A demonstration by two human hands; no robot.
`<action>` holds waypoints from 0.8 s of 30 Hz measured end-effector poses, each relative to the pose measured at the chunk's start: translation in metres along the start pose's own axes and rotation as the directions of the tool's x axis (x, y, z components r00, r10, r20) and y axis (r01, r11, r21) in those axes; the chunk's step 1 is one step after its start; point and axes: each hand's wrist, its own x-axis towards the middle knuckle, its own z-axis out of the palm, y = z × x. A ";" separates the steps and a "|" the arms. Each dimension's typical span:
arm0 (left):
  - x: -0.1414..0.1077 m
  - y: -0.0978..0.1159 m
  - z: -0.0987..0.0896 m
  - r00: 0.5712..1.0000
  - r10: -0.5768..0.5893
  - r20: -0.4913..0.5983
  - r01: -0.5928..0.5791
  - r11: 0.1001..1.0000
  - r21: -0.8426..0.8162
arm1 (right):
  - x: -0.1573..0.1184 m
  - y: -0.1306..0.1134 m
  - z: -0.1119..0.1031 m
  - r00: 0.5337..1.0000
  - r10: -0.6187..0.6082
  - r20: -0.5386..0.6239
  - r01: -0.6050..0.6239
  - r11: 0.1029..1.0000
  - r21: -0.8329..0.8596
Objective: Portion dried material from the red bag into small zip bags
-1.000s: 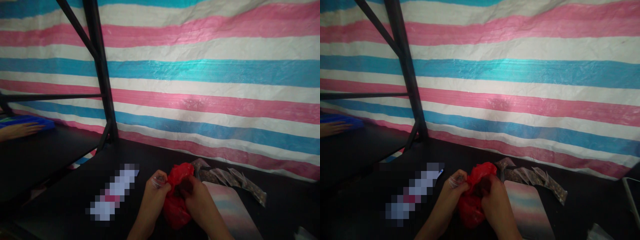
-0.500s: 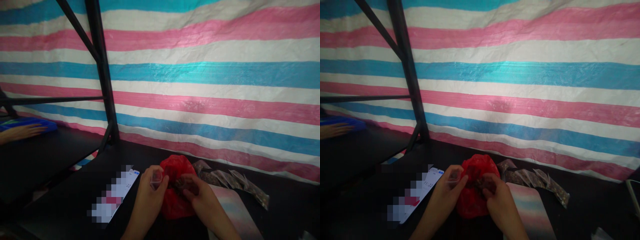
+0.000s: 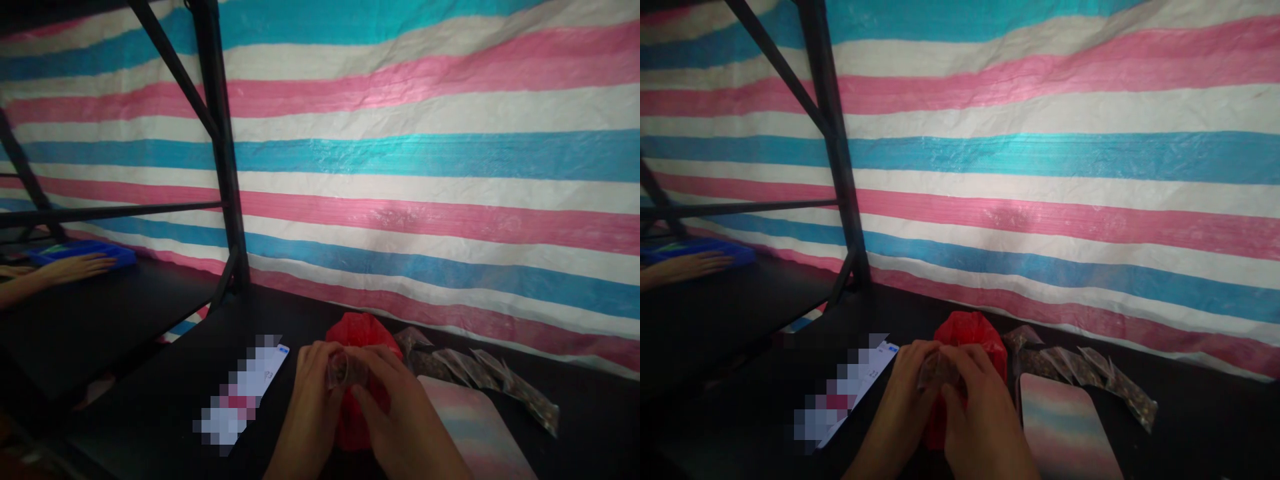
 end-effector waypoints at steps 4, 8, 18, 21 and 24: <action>-0.004 -0.009 -0.002 1.000 0.026 -0.015 -0.025 1.000 0.018 | 0.001 0.000 0.010 0.996 -0.033 0.082 0.044 0.990 -0.134; -0.005 -0.006 -0.005 0.999 -0.020 -0.047 0.024 0.995 0.097 | 0.002 0.005 0.016 0.997 -0.065 0.049 0.074 0.976 -0.205; 0.001 0.024 -0.010 0.980 -0.198 0.028 0.199 0.976 -0.087 | 0.004 -0.001 0.002 0.969 -0.244 -0.027 0.234 0.953 -0.194; 0.000 0.029 -0.011 0.954 -0.281 0.102 0.299 0.898 -0.323 | 0.003 -0.004 -0.002 0.958 -0.286 0.015 0.283 0.936 -0.208; 0.000 0.033 -0.015 0.944 -0.287 0.163 0.329 0.855 -0.400 | 0.002 -0.005 -0.001 0.936 -0.352 0.007 0.344 0.909 -0.234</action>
